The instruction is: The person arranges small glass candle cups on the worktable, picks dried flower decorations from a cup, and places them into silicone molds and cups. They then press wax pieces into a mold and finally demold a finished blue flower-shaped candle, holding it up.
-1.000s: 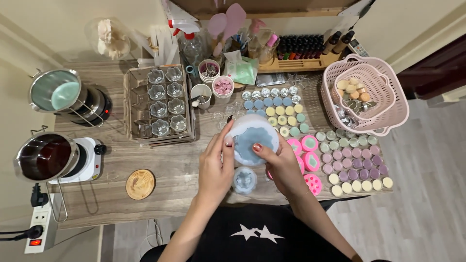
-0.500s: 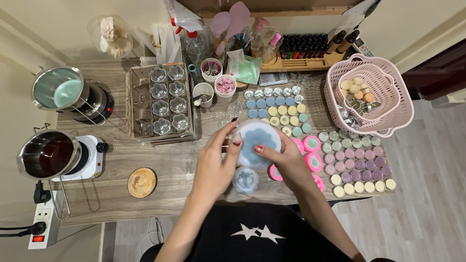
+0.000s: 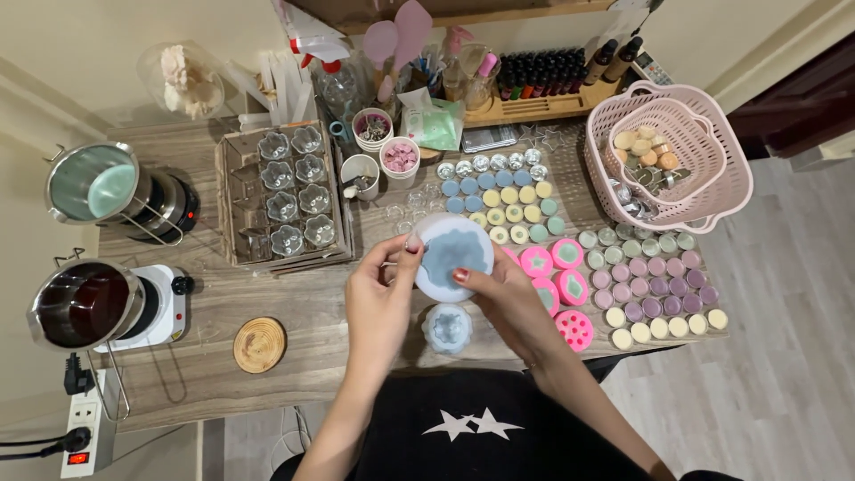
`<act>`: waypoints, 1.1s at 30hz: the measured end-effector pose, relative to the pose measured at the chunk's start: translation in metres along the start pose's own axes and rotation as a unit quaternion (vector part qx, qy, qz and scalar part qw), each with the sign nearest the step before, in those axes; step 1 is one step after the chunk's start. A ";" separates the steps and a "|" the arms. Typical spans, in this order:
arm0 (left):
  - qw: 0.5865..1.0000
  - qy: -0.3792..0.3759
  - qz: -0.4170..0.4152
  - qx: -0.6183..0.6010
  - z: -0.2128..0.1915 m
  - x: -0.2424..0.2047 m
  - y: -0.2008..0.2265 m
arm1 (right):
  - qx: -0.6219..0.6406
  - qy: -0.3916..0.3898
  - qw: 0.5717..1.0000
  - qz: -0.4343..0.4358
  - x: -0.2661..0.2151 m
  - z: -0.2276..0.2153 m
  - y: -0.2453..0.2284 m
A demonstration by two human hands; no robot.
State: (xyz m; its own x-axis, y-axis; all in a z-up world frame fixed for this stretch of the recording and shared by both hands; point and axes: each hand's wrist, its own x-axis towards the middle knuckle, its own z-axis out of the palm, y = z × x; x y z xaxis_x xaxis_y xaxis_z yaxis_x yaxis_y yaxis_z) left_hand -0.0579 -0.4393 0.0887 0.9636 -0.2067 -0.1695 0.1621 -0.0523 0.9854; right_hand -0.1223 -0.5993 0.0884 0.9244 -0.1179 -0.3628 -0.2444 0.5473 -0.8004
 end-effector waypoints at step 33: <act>0.981 -0.011 0.004 0.195 0.015 -0.012 0.000 | 0.100 0.018 0.992 0.070 -0.022 -0.002 0.013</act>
State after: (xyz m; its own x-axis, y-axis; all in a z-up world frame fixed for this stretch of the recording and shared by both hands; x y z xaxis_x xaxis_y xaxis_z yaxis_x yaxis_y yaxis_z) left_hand -0.0725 -0.4514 0.0901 0.9589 -0.2305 -0.1656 0.0558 -0.4190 0.9063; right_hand -0.1463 -0.5910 0.0850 0.8739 -0.0567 -0.4829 -0.3031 0.7130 -0.6323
